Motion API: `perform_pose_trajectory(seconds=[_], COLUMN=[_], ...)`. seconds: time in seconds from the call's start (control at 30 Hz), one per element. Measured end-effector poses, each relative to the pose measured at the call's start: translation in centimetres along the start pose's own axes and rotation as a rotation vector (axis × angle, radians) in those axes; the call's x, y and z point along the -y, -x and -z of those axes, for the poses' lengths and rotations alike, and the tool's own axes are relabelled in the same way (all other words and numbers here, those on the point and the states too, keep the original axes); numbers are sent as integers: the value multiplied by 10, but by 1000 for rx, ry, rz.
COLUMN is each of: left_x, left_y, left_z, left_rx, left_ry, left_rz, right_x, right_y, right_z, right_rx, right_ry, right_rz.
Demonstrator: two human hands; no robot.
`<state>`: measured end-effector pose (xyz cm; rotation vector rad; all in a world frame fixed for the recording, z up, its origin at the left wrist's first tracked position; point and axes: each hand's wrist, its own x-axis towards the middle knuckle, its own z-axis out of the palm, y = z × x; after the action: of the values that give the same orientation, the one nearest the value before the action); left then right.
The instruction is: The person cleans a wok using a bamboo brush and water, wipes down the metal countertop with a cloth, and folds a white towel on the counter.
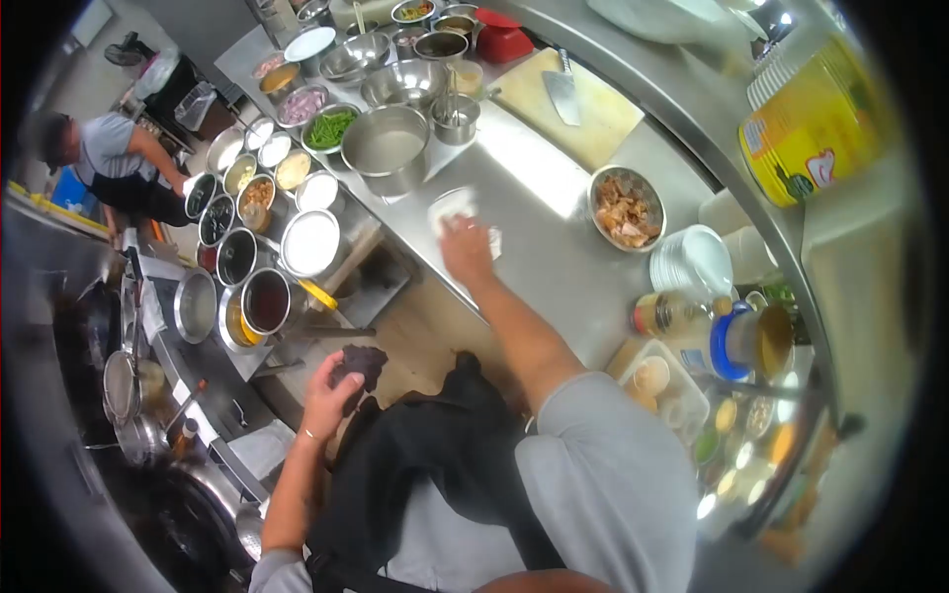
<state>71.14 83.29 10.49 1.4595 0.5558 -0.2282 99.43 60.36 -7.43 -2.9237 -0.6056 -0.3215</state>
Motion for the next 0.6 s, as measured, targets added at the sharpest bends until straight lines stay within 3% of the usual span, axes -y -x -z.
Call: perform_pose_trajectory(seconds=[0.1,0.23,0.27,0.33,0.4,0.43,0.47,0.5,0.53,0.6], left_x=[2,1,1,-10,-25,-47,-68,-92,-118,-172], left_y=[7,19,20,10,-7,-19,-30,-38,-45,-56], left_z=[-3,-1,-1,-4,-15,-30,-40,-54,-70,-107], left_rx=[6,-101,-124,-115,-92,-47,17,66,108,316], left_ry=[-139,-71,-51,-83,-173,-238,-284,-360,-434,-444], left_rz=[-58,-70,-44,-107,-213,-347,-353,-447,-543,-809], right_x=[-51,-164,-167,-185,-141,-109,-86,-61,-44,-20], right_y=[-19,-91,-99,-116,-108,-91,-64,-37,-15,42], right_z=[-18,-16,1,-107,-81,-43,-67,-41,-32,8], right_rx=[40,14,-108,-425,-35,28,-318,-368,-204,-237], right_ry=[-193,-35,-45,343,55,-27,91,62,-78,-195], right_rz=[193,-428,-643,-550,-380,-326,-169,-102,-78,-33])
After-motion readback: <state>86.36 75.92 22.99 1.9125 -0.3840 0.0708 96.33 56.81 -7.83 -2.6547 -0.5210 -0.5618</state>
